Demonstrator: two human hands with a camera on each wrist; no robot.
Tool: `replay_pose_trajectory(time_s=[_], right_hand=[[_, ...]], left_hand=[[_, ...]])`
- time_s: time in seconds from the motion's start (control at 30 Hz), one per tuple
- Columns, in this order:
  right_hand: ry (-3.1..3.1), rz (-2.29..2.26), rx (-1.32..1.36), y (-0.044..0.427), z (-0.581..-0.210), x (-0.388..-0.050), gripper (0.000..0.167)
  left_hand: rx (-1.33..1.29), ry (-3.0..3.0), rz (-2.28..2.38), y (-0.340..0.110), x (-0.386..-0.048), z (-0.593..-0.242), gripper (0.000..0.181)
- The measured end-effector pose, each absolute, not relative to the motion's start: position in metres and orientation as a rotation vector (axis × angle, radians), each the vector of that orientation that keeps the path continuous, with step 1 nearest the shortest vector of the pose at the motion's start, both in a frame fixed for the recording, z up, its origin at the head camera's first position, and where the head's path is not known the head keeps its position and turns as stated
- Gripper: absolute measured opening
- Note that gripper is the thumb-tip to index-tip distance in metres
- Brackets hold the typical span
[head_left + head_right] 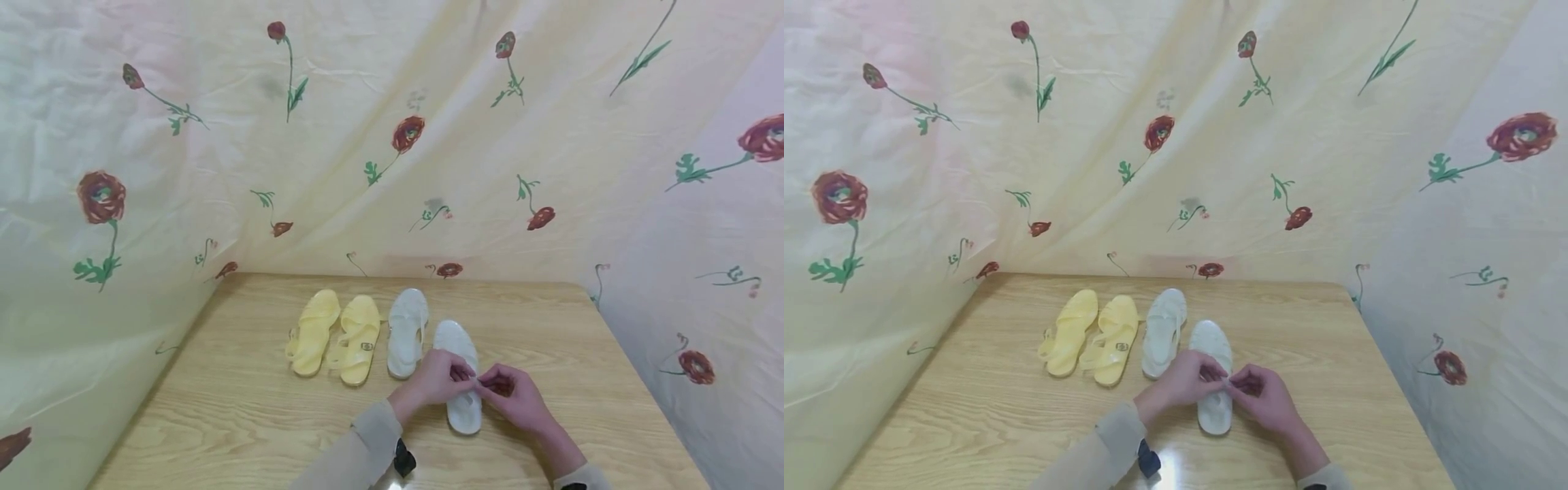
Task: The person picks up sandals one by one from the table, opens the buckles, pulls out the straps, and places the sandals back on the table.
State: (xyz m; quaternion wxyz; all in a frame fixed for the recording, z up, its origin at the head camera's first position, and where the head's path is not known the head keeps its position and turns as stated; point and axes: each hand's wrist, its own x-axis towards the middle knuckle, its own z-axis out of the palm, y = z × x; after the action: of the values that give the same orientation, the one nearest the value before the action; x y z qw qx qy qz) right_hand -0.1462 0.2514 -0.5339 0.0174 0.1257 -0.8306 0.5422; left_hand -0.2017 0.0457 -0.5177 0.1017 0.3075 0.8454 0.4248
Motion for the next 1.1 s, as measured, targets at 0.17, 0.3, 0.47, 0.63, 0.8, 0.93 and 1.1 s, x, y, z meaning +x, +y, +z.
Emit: replay_pose_trajectory(time_s=[0.17, 0.3, 0.47, 0.63, 0.8, 0.93, 1.1], right_hand=[[-2.602, 1.707, 0.414, 0.256, -0.533, -0.149, 0.012], [-2.6, 1.742, 0.455, 0.256, -0.533, -0.153, 0.012], [-2.571, 1.757, 0.528, 0.255, -0.536, -0.156, 0.01], [-2.547, 1.744, 0.564, 0.257, -0.537, -0.154, 0.012], [-2.567, 1.727, 0.511, 0.262, -0.54, -0.152, 0.011], [-2.612, 1.742, 0.49, 0.263, -0.541, -0.154, 0.011], [-2.621, 1.796, 0.556, 0.26, -0.538, -0.159, 0.01]], left_hand=[[0.999, 2.549, 1.121, 0.047, -0.203, -0.508, 0.013], [1.039, 2.571, 1.081, 0.046, -0.203, -0.506, 0.013], [1.021, 2.577, 1.164, 0.045, -0.202, -0.514, 0.015], [0.906, 2.532, 1.287, 0.047, -0.199, -0.521, 0.012], [0.898, 2.506, 1.257, 0.054, -0.198, -0.518, 0.013], [0.942, 2.555, 1.145, 0.054, -0.201, -0.514, 0.013], [0.98, 2.547, 1.126, 0.049, -0.206, -0.515, 0.011]])
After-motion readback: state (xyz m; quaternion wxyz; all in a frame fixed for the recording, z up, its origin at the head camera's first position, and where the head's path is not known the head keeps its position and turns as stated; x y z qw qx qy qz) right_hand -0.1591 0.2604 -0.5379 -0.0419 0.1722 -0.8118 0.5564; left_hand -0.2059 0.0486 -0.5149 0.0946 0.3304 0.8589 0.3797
